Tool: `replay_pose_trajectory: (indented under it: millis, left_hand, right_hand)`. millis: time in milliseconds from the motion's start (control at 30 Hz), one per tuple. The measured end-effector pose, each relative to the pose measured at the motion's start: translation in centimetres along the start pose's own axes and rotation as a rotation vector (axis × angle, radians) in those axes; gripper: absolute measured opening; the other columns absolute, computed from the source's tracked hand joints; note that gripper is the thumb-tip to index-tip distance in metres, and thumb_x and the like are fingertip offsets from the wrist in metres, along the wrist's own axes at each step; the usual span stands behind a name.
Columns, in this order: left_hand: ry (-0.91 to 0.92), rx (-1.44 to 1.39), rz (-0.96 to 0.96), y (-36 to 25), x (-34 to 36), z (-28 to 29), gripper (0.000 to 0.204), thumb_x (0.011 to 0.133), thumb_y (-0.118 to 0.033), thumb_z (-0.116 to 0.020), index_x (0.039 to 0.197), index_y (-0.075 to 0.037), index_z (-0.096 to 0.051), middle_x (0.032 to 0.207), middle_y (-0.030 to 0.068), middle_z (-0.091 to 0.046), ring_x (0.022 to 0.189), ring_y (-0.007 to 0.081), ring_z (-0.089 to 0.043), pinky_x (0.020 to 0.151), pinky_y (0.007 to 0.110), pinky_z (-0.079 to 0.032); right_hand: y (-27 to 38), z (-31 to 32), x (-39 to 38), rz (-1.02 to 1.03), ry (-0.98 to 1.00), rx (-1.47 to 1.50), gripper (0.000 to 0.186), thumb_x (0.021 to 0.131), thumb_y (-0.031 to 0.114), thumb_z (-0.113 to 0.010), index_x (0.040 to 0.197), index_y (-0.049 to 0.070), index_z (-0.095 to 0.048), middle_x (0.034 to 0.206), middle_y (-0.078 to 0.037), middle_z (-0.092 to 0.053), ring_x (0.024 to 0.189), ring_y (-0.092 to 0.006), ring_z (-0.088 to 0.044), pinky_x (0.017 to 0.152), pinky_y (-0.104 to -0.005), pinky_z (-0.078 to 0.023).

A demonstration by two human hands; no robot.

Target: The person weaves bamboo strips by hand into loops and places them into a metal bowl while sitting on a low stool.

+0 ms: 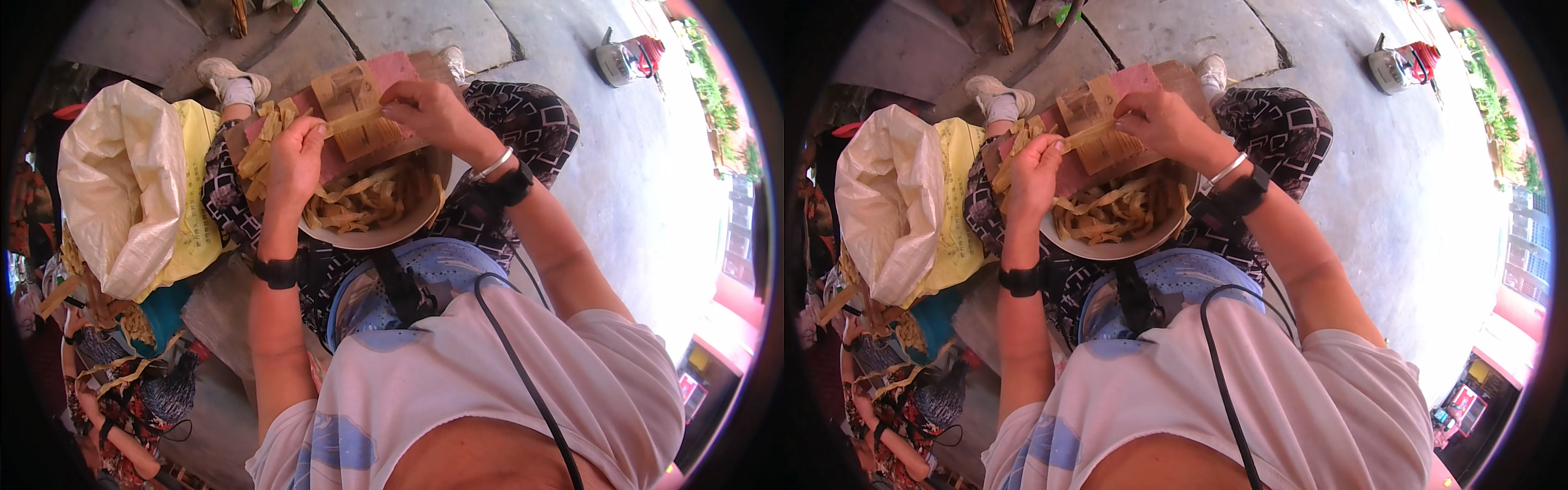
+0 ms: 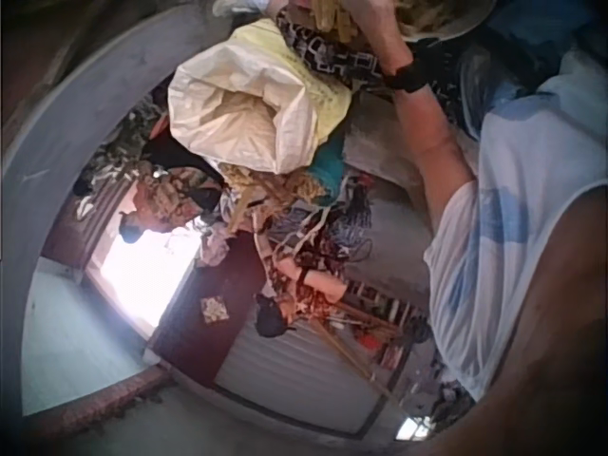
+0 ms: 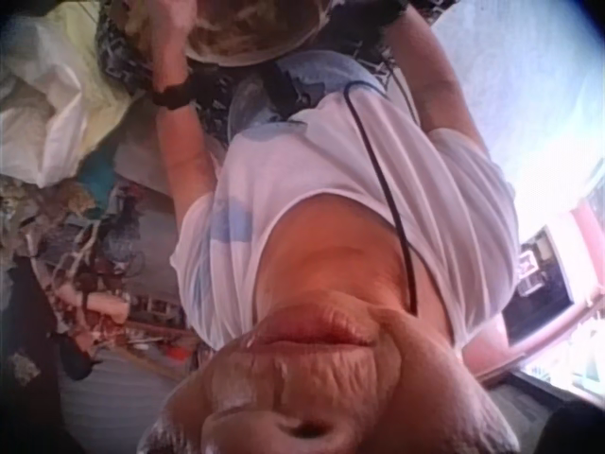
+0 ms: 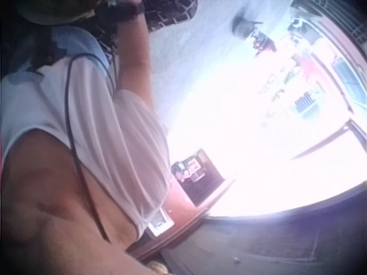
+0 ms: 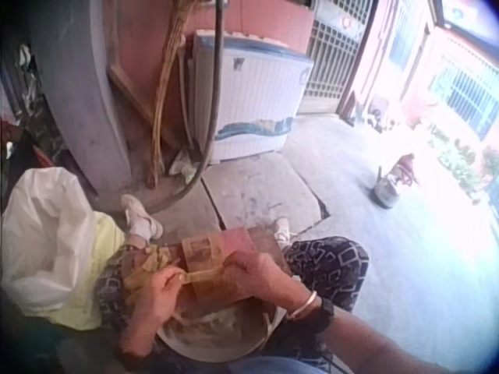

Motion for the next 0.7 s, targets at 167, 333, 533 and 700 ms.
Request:
replay_pose_trajectory:
  millis: [167,333,533,700]
  left_hand:
    - [-0.086,0.798,0.022,0.2,-0.1,-1.0,0.015,0.094,-0.018,-0.059,0.099,-0.006,-0.065,0.085,0.0256,-0.062,0.084,0.0458,-0.061,0.069,0.046,-0.048]
    - [-0.069,-0.149,0.140,0.3,-2.4,0.5,0.011,0.096,-0.015,-0.058,0.099,-0.004,-0.060,0.073,0.0050,-0.058,0.058,0.0204,-0.054,0.054,0.031,-0.042]
    - [0.241,-0.653,0.162,-4.3,-3.7,-3.9,0.028,0.095,-0.019,-0.064,0.115,0.000,-0.058,0.088,-0.0013,-0.060,0.066,0.0037,-0.051,0.058,0.021,-0.043]
    - [0.356,-0.400,0.193,-3.9,-5.5,-7.0,0.024,0.093,-0.018,-0.065,0.110,-0.001,-0.061,0.091,0.0003,-0.064,0.082,0.0068,-0.056,0.074,0.024,-0.048]
  right_hand:
    - [-2.3,-1.6,0.5,0.120,-0.007,-0.602,0.025,0.085,0.018,-0.066,0.104,0.003,-0.070,0.079,-0.021,-0.068,0.077,-0.0372,-0.066,0.070,-0.0411,-0.054]
    - [-0.4,0.1,-2.7,0.065,0.073,-0.187,0.025,0.083,0.010,-0.067,0.107,0.002,-0.070,0.075,-0.017,-0.068,0.073,-0.0310,-0.068,0.070,-0.0369,-0.055]
    - [1.1,-1.6,-5.7,-0.159,0.257,0.162,0.021,0.082,0.009,-0.069,0.102,0.003,-0.072,0.074,-0.013,-0.068,0.070,-0.0276,-0.068,0.067,-0.0340,-0.053]
    - [3.9,-0.9,-6.1,0.077,0.196,-0.096,0.017,0.079,0.015,-0.072,0.093,0.006,-0.072,0.077,-0.015,-0.067,0.071,-0.0326,-0.066,0.064,-0.0383,-0.052]
Point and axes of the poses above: each hand's wrist, its own x-axis towards the middle knuckle, its own z-axis out of the back of the hand, y = z × x, the point moved 8 cm from there along x, towards the middle knuckle
